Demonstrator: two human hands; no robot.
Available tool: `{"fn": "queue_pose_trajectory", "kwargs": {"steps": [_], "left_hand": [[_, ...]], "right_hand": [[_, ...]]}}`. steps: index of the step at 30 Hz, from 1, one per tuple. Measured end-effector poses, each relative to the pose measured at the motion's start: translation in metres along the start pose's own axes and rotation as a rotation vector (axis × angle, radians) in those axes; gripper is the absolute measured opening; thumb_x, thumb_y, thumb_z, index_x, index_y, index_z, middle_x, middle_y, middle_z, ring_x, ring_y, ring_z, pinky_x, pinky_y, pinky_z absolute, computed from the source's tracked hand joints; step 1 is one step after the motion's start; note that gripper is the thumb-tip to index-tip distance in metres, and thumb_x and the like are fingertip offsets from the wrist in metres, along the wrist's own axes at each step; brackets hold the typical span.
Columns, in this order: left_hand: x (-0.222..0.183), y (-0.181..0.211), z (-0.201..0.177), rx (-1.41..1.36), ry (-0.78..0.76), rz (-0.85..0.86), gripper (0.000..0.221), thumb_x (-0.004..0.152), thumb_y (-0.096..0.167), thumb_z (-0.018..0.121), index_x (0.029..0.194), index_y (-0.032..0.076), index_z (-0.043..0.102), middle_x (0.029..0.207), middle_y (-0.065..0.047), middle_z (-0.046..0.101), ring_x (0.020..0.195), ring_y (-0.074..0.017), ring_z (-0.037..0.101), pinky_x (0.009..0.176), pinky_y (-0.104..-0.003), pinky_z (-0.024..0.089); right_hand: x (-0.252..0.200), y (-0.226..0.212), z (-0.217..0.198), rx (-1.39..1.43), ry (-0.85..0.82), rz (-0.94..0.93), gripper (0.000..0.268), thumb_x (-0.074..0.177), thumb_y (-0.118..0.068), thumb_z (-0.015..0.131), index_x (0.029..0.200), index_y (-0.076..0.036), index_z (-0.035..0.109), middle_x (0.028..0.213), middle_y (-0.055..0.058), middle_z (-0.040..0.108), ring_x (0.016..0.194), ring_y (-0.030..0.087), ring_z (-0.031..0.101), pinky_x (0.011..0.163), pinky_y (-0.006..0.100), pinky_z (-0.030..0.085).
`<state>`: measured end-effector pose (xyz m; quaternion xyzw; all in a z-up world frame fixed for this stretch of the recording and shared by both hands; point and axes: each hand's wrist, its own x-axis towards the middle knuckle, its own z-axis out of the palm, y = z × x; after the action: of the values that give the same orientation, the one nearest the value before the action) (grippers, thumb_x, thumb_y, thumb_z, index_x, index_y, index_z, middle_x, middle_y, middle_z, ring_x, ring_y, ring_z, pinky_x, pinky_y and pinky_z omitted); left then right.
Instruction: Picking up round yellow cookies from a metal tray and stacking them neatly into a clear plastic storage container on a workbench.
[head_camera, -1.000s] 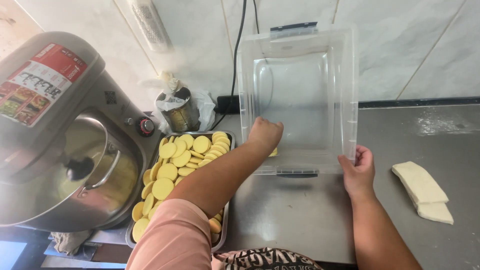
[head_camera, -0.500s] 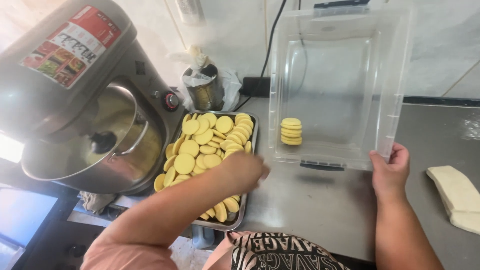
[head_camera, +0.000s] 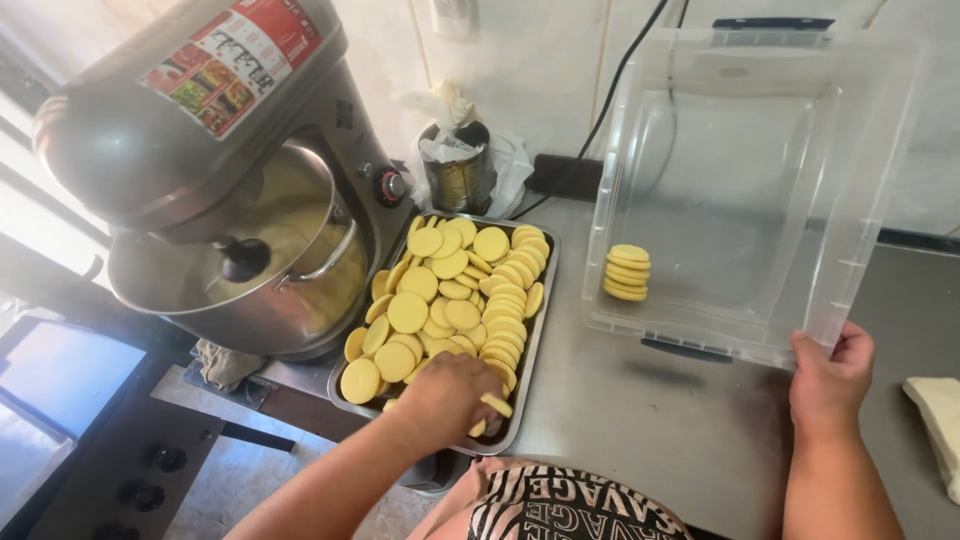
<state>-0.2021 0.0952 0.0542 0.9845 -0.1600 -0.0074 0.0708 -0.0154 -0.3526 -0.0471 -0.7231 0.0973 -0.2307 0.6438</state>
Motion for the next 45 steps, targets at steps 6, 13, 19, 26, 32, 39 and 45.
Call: {"fn": "queue_pose_trajectory", "kwargs": {"steps": [6,13,19,26,32,39,45], "left_hand": [[0.013,-0.039,-0.067,-0.213,-0.015,-0.507,0.011,0.097,0.028,0.067,0.106,0.021,0.067,0.104,0.002,0.070,0.092,-0.0169,0.067,0.079,-0.033,0.056],[0.020,-0.135,0.010,0.192,0.287,-0.394,0.008,0.084,0.010,0.061,0.086,0.009,0.053,0.091,-0.009,0.059,0.086,-0.0323,0.057,0.060,-0.046,0.050],[0.021,-0.101,-0.021,0.153,0.052,-0.512,0.075,0.074,0.048,0.091,0.129,0.011,0.055,0.130,-0.013,0.056,0.122,-0.0330,0.051,0.106,-0.043,0.044],[0.023,-0.091,-0.045,-0.098,0.094,-0.507,0.024,0.087,0.015,0.068,0.108,0.011,0.058,0.111,-0.011,0.062,0.103,-0.0290,0.057,0.082,-0.041,0.050],[0.022,-0.063,-0.083,-0.652,0.047,-0.790,0.018,0.094,0.019,0.069,0.107,0.016,0.056,0.092,-0.004,0.064,0.078,-0.0175,0.058,0.070,-0.032,0.047],[0.023,-0.094,-0.041,-0.460,0.171,-0.664,0.014,0.089,0.013,0.070,0.093,0.015,0.057,0.091,-0.004,0.060,0.079,-0.0210,0.057,0.071,-0.034,0.043],[0.009,-0.093,-0.028,-0.218,0.131,-0.418,0.009,0.087,0.016,0.072,0.092,0.014,0.064,0.092,-0.004,0.065,0.085,-0.0232,0.060,0.070,-0.037,0.047]], "right_hand": [[0.002,0.008,0.000,0.036,0.002,0.005,0.033,0.096,-0.013,0.069,0.124,-0.012,0.053,0.115,0.002,0.061,0.104,0.013,0.061,0.093,0.027,0.051],[-0.008,-0.016,-0.001,-0.034,-0.021,0.045,0.036,0.097,-0.014,0.069,0.128,-0.011,0.052,0.115,0.003,0.060,0.102,0.015,0.059,0.089,0.028,0.049],[0.001,0.000,0.000,0.004,-0.023,0.030,0.034,0.097,-0.013,0.069,0.126,-0.011,0.052,0.115,0.002,0.061,0.104,0.014,0.060,0.092,0.028,0.050],[-0.009,-0.017,0.000,-0.036,-0.012,0.039,0.034,0.097,-0.014,0.069,0.127,-0.011,0.052,0.116,0.003,0.061,0.102,0.014,0.059,0.090,0.029,0.049],[-0.009,-0.022,0.001,-0.028,-0.020,0.064,0.035,0.096,-0.015,0.068,0.127,-0.012,0.052,0.115,0.001,0.061,0.101,0.013,0.059,0.090,0.027,0.048],[-0.011,-0.028,0.001,-0.058,-0.017,0.080,0.033,0.097,-0.015,0.068,0.126,-0.011,0.053,0.114,0.002,0.061,0.101,0.015,0.059,0.090,0.029,0.049],[-0.016,-0.037,0.002,-0.055,-0.022,0.100,0.034,0.097,-0.015,0.068,0.127,-0.013,0.052,0.116,0.002,0.061,0.104,0.015,0.060,0.093,0.029,0.049]]}}
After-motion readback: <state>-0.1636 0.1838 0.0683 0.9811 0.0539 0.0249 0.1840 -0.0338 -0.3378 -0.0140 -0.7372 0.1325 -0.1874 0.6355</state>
